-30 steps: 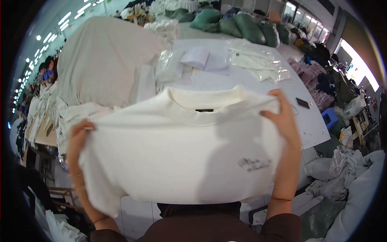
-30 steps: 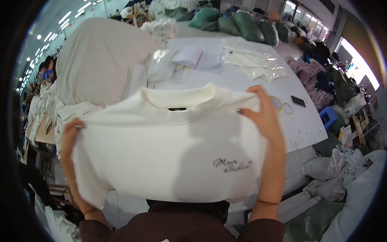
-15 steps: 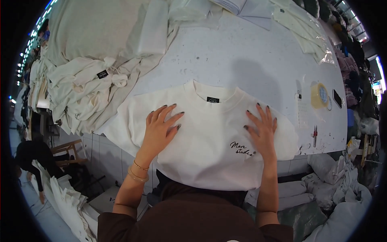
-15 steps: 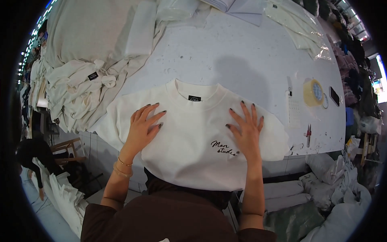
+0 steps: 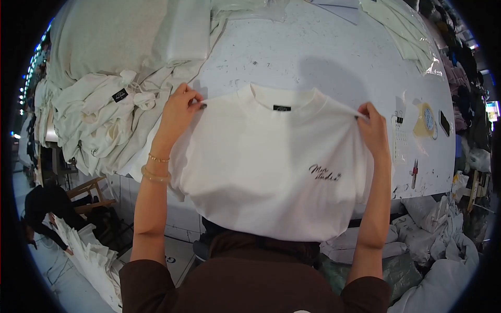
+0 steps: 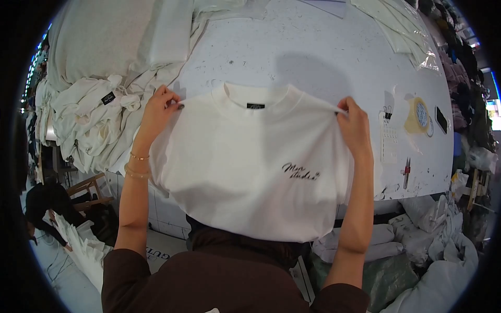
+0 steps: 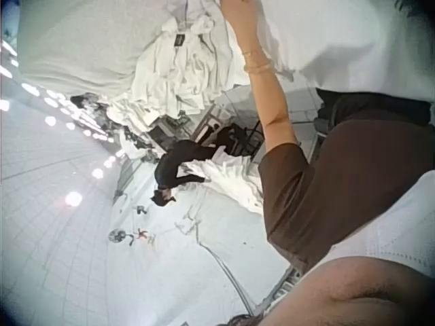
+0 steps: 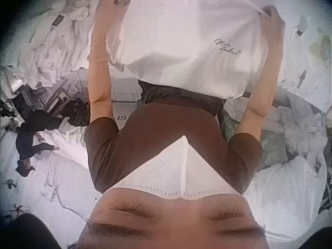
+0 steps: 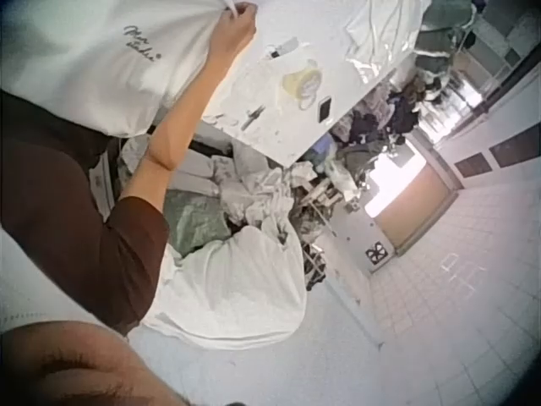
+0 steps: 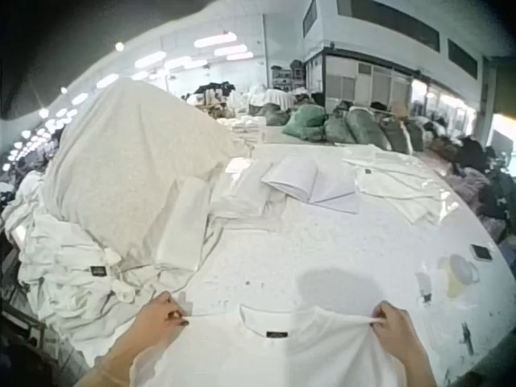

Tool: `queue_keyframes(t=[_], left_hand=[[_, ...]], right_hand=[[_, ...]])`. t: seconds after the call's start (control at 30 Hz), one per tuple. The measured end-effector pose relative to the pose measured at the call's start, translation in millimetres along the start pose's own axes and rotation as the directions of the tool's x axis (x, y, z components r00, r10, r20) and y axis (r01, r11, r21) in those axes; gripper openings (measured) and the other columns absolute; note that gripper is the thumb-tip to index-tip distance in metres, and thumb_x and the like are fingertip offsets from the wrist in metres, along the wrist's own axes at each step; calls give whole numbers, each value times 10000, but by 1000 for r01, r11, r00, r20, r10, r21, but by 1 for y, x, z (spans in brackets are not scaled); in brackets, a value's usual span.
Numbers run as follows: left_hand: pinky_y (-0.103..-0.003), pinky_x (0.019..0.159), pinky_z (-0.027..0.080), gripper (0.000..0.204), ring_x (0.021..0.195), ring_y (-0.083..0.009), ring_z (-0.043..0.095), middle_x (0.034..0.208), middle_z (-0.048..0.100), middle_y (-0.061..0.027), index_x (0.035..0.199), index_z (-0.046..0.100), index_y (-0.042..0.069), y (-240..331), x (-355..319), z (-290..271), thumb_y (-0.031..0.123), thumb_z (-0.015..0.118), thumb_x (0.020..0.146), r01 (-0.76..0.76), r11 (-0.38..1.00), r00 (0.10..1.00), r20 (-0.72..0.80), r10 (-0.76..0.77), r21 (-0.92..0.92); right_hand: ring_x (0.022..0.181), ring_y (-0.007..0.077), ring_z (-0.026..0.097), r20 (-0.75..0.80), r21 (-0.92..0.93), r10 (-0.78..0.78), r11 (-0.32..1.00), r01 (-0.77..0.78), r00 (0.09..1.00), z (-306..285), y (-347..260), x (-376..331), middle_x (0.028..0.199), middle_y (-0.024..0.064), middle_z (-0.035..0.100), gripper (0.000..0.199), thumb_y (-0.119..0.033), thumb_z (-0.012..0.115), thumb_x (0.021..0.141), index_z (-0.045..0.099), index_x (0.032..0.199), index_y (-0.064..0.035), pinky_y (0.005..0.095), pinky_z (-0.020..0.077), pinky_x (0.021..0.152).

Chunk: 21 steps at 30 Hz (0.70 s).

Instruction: The recorder inspects white t-shirts for defects, trims loose threads using scissors, and folds the shirts on a workbench.

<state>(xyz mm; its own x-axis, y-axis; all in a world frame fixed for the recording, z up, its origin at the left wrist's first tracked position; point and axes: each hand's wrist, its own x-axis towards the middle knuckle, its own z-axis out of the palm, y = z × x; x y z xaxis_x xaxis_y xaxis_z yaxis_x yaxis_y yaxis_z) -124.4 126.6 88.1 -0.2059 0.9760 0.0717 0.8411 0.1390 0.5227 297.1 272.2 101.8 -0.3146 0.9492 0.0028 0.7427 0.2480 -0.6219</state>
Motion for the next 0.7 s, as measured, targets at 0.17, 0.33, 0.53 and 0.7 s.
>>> queue_keyframes(t=[0.17, 0.33, 0.53, 0.7], left_hand=[[-353, 653, 445, 178, 735, -291, 563, 803, 576, -114, 975, 571, 38, -1, 35, 22, 25, 597, 799, 10, 997, 987, -160, -23, -82], [-336, 648, 439, 172, 718, -280, 551, 807, 550, -121, 944, 577, 23, 17, 40, 1, -47, 534, 793, -80, 925, 992, -121, 37, -372], [-322, 820, 384, 283, 901, -240, 504, 917, 538, -47, 889, 644, 66, 11, -62, -17, -93, 538, 680, -143, 989, 973, -175, 147, 39], [-357, 912, 330, 307, 945, -227, 497, 992, 560, -29, 899, 658, 100, 1, -94, 6, -80, 534, 684, -30, 998, 966, -254, 45, 62]], right_hand=[[769, 240, 520, -126, 9, -66, 998, 68, 990, 3, 6, 46, 779, 124, 521, 203, 10, 527, 780, 526, 983, 2, 314, 443, 763], [857, 259, 565, -301, -270, -322, 931, 244, 897, -9, 8, 55, 848, 98, 599, 240, 52, 549, 750, 636, 956, -35, 345, 438, 812], [1041, 233, 561, -337, -141, -255, 965, 220, 906, -8, 3, -56, 1014, 56, 634, 365, 155, 463, 730, 696, 915, -55, 316, 455, 854], [1174, 248, 505, -212, -60, -132, 991, 122, 968, 12, 15, -88, 1151, 85, 602, 438, 173, 426, 743, 704, 983, -65, 313, 433, 914]])
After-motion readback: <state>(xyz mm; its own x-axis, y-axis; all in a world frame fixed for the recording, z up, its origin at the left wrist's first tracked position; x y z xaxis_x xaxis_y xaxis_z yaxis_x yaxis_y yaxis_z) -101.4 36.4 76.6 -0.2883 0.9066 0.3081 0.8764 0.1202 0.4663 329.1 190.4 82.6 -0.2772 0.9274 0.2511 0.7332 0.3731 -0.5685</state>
